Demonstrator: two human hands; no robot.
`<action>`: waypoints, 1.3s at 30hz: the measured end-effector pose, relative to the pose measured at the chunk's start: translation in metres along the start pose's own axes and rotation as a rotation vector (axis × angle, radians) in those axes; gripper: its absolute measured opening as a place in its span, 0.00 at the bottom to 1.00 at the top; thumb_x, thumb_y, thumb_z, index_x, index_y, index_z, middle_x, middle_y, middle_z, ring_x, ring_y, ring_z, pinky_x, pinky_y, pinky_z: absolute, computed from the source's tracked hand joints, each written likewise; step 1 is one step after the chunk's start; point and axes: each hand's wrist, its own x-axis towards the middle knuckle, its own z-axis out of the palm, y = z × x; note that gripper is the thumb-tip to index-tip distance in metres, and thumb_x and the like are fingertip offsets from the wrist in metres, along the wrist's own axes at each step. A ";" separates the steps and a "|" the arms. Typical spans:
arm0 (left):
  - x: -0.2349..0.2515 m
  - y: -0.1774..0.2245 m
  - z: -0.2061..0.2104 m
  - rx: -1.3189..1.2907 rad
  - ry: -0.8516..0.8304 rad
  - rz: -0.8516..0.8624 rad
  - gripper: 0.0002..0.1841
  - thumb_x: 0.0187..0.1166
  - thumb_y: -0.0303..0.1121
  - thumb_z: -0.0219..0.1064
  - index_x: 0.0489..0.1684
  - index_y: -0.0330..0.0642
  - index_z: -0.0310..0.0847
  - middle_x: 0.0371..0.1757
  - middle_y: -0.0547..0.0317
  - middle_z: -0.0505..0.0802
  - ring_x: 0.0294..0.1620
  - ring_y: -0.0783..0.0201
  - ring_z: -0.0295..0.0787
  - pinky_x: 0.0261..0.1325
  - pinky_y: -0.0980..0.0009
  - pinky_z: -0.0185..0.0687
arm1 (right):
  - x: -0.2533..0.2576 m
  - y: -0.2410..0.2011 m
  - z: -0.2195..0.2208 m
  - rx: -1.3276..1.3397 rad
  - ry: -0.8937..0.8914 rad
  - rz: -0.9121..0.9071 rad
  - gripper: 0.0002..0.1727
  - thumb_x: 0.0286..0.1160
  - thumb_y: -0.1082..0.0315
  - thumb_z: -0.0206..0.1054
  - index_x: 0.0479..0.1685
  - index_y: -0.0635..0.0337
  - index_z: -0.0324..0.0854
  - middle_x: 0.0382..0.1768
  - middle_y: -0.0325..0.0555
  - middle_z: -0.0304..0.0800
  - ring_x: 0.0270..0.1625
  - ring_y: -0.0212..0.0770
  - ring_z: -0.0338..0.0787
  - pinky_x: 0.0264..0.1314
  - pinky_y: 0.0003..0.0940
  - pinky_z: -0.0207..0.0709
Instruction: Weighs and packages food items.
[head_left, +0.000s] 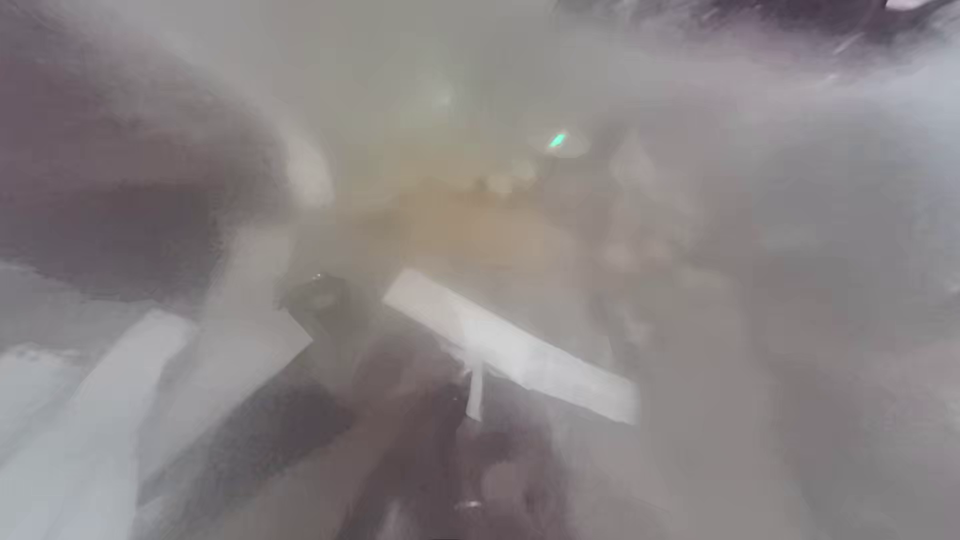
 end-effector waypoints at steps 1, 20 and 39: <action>0.001 -0.004 0.007 -0.031 0.047 0.023 0.16 0.81 0.25 0.62 0.64 0.32 0.87 0.62 0.35 0.91 0.64 0.36 0.88 0.68 0.40 0.79 | 0.012 0.007 0.016 0.099 0.122 -0.072 0.24 0.86 0.80 0.49 0.78 0.84 0.64 0.80 0.66 0.72 0.84 0.47 0.71 0.86 0.32 0.59; 0.024 -0.049 0.015 -0.089 -0.005 0.006 0.44 0.75 0.30 0.69 0.95 0.47 0.49 0.74 0.30 0.82 0.73 0.33 0.80 0.76 0.37 0.72 | 0.045 -0.011 0.007 -0.960 -0.151 -0.158 0.32 0.88 0.69 0.51 0.92 0.65 0.53 0.89 0.62 0.60 0.89 0.57 0.66 0.88 0.50 0.62; -0.022 0.007 0.044 -1.142 0.271 -0.796 0.26 0.83 0.42 0.70 0.72 0.32 0.75 0.60 0.40 0.88 0.58 0.52 0.87 0.64 0.55 0.84 | 0.060 0.019 0.009 -0.638 0.040 -0.081 0.26 0.75 0.52 0.73 0.63 0.63 0.87 0.57 0.57 0.93 0.62 0.57 0.91 0.67 0.59 0.78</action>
